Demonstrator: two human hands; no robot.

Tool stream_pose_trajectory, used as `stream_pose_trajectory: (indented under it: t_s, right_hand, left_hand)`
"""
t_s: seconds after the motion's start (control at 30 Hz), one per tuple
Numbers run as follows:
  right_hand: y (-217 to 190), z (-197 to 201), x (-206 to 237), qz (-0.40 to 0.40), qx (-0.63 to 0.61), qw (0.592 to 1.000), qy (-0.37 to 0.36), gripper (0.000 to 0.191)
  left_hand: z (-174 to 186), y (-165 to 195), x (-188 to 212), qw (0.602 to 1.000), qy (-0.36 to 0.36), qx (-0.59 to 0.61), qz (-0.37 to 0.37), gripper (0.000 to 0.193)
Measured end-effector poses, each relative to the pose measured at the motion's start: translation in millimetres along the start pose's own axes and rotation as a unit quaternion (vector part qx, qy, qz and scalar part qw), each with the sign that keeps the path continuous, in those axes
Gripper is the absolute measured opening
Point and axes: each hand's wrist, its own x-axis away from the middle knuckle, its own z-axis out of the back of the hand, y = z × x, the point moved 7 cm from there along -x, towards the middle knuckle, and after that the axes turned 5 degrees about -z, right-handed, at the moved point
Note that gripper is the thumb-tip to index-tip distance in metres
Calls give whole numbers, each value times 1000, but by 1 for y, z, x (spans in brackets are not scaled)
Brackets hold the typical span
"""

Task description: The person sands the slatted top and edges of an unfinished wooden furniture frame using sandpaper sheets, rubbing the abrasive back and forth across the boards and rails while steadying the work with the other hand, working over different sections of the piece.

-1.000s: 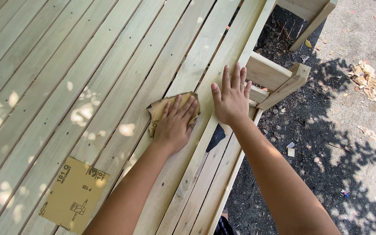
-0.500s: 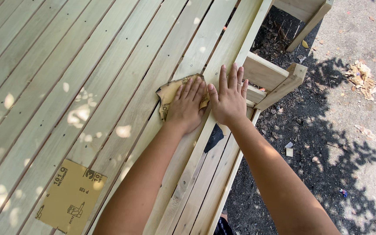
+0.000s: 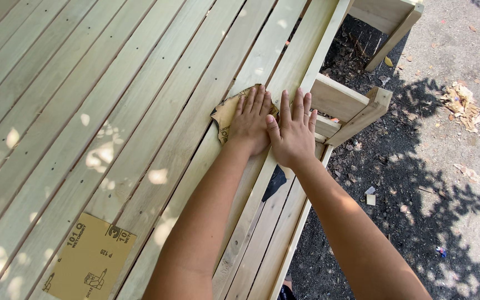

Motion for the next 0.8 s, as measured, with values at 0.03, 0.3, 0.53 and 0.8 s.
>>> stream_pose_trajectory:
  t_s: [0.03,0.3,0.53,0.8]
  right_hand:
    - [0,0,1,0,0,1000,0,77]
    - [0,-1,0,7,-4,1000,4,76]
    - [3,-3,1,-8,-12,1000,-1,75]
    - [-2,1,3,0,-39,999,7,75]
  left_hand:
    - [-2,2,18,999,-10,28,-10,72]
    - [-26,-5,91,998,-41,33,-46,67]
    - [2,8,-10,999,10,24,-20,66]
    - [-14,-2,113,997,-58,28,-38,61]
